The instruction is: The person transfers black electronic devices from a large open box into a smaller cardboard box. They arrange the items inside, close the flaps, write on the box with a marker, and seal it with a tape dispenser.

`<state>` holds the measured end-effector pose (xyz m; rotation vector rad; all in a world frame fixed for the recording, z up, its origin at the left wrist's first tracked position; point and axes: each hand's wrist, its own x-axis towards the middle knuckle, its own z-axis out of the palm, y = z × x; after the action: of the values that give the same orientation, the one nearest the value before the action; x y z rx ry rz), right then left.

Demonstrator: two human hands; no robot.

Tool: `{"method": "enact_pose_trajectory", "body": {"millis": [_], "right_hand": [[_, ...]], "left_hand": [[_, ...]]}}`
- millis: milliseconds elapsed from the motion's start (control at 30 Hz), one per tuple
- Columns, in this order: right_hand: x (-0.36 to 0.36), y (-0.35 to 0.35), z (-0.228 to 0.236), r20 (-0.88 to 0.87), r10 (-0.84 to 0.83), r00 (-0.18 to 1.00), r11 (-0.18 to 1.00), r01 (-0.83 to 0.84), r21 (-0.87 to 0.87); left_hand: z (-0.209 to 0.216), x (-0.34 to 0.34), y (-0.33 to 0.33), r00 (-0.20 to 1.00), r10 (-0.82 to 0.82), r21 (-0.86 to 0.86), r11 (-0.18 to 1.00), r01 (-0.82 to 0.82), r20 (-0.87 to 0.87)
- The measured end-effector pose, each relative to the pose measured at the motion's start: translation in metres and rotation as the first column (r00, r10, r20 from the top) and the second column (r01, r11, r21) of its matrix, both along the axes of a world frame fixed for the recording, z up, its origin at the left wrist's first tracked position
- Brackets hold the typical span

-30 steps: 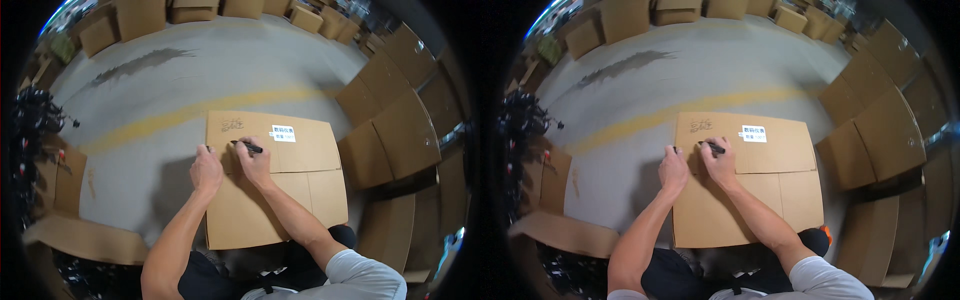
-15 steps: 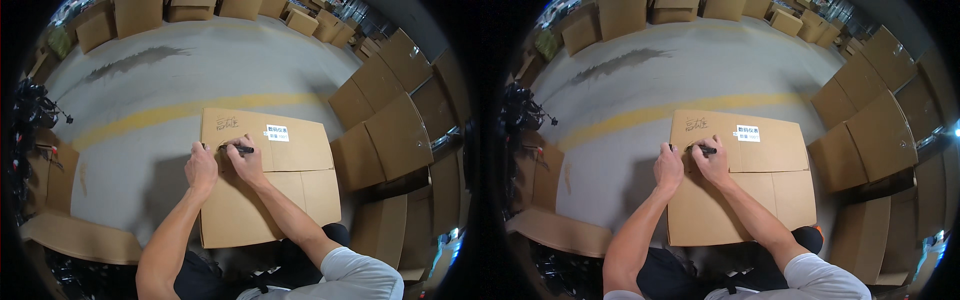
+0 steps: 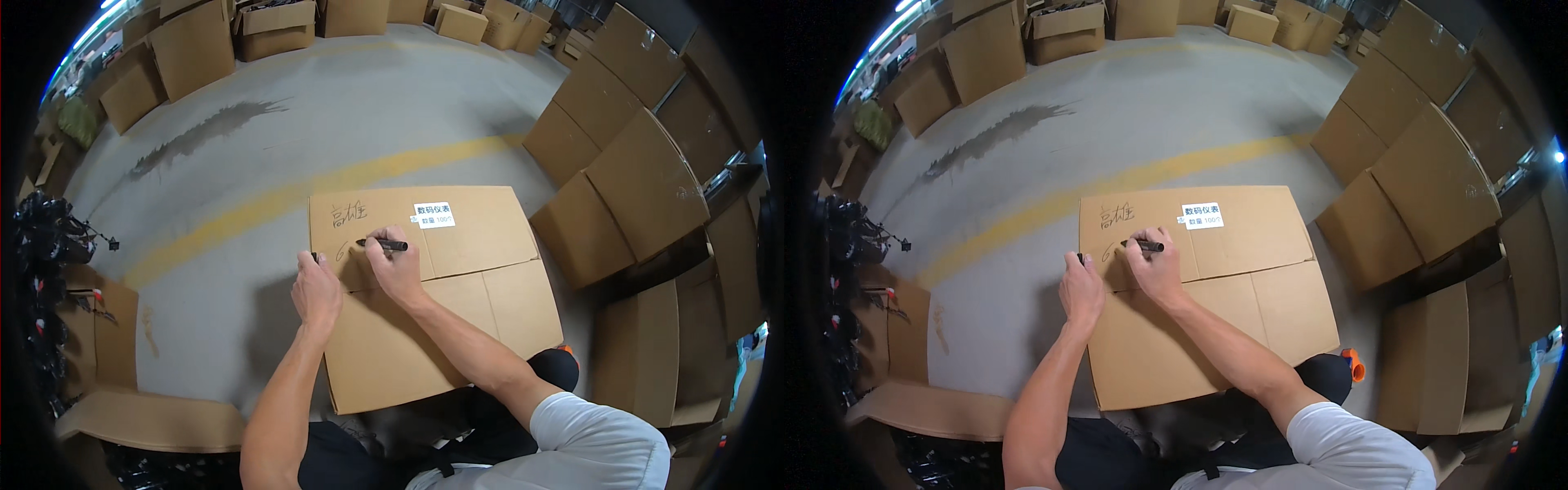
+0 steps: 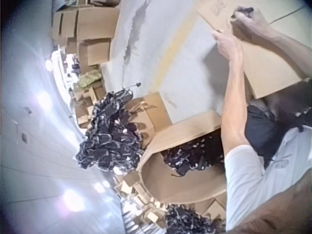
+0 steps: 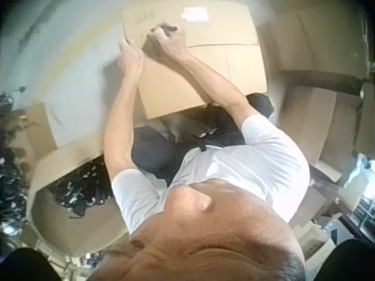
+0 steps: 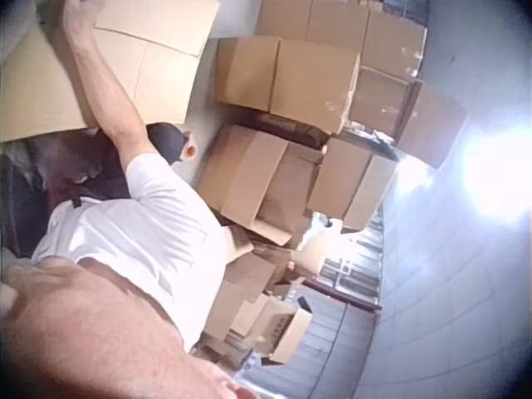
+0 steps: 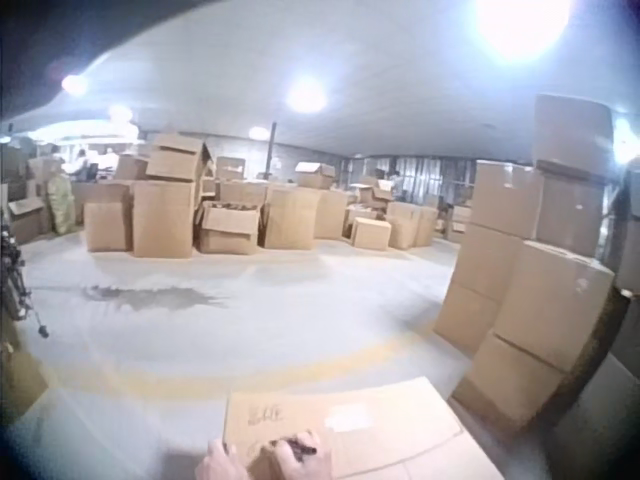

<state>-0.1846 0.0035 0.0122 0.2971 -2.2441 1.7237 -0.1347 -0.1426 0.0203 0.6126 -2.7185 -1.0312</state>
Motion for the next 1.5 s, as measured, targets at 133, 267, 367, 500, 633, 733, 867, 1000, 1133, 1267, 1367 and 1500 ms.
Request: {"method": "enact_pose_trajectory", "body": {"millis": [133, 267, 367, 500, 633, 733, 867, 1000, 1133, 1267, 1367, 1500], "right_hand": [[-0.002, -0.003, 0.002, -0.142, -0.002, 0.990, 0.994, 0.017, 0.104], [-0.005, 0.003, -0.006, -0.153, 0.064, 0.986, 0.989, -0.042, 0.143], [-0.004, 0.006, -0.002, -0.112, -0.005, 0.994, 0.999, 0.010, 0.044], [-0.006, 0.000, -0.002, -0.240, -0.031, 0.970, 0.998, 0.044, 0.048], [-0.004, 0.004, -0.003, -0.175, 0.008, 0.985, 0.999, -0.002, 0.036], [-0.005, 0.006, -0.005, -0.155, -0.037, 0.987, 0.999, 0.041, 0.025], [0.004, 0.008, -0.002, -0.119, 0.095, 0.988, 0.995, -0.090, 0.044], [0.012, 0.001, -0.001, -0.200, 0.173, 0.965, 0.981, -0.188, -0.058], [0.009, 0.000, -0.002, -0.151, 0.156, 0.976, 0.980, -0.172, -0.102], [0.007, -0.001, -0.003, -0.128, 0.179, 0.976, 0.974, -0.194, -0.115], [0.007, -0.002, -0.001, -0.118, 0.159, 0.980, 0.976, -0.174, -0.129], [0.006, 0.000, 0.001, -0.129, 0.141, 0.982, 0.975, -0.161, -0.154]], "left_hand": [[0.004, 0.001, -0.002, 1.000, 0.005, 0.008, 1.000, -0.005, 0.008], [0.001, 0.000, -0.001, 1.000, -0.004, -0.014, 1.000, 0.004, -0.008], [0.001, -0.002, 0.004, 1.000, -0.008, 0.015, 1.000, 0.008, 0.006], [-0.010, -0.005, 0.002, 1.000, 0.012, -0.050, 0.999, -0.012, -0.009], [-0.010, -0.003, -0.003, 0.999, -0.005, -0.039, 0.999, 0.003, -0.032], [-0.018, -0.006, -0.003, 0.997, -0.025, -0.046, 0.999, 0.022, -0.079], [-0.024, -0.005, -0.006, 0.995, -0.025, -0.036, 0.999, 0.022, -0.099], [-0.020, -0.004, -0.003, 0.993, -0.050, -0.012, 0.999, 0.049, -0.106], [-0.018, -0.005, -0.002, 0.992, -0.062, -0.002, 0.998, 0.062, -0.111], [-0.021, -0.003, -0.003, 0.989, -0.053, 0.000, 0.999, 0.054, -0.141], [-0.018, -0.004, -0.001, 0.990, -0.059, 0.009, 0.998, 0.060, -0.126], [-0.019, -0.003, 0.000, 0.989, -0.053, 0.005, 0.999, 0.054, -0.138]]}}
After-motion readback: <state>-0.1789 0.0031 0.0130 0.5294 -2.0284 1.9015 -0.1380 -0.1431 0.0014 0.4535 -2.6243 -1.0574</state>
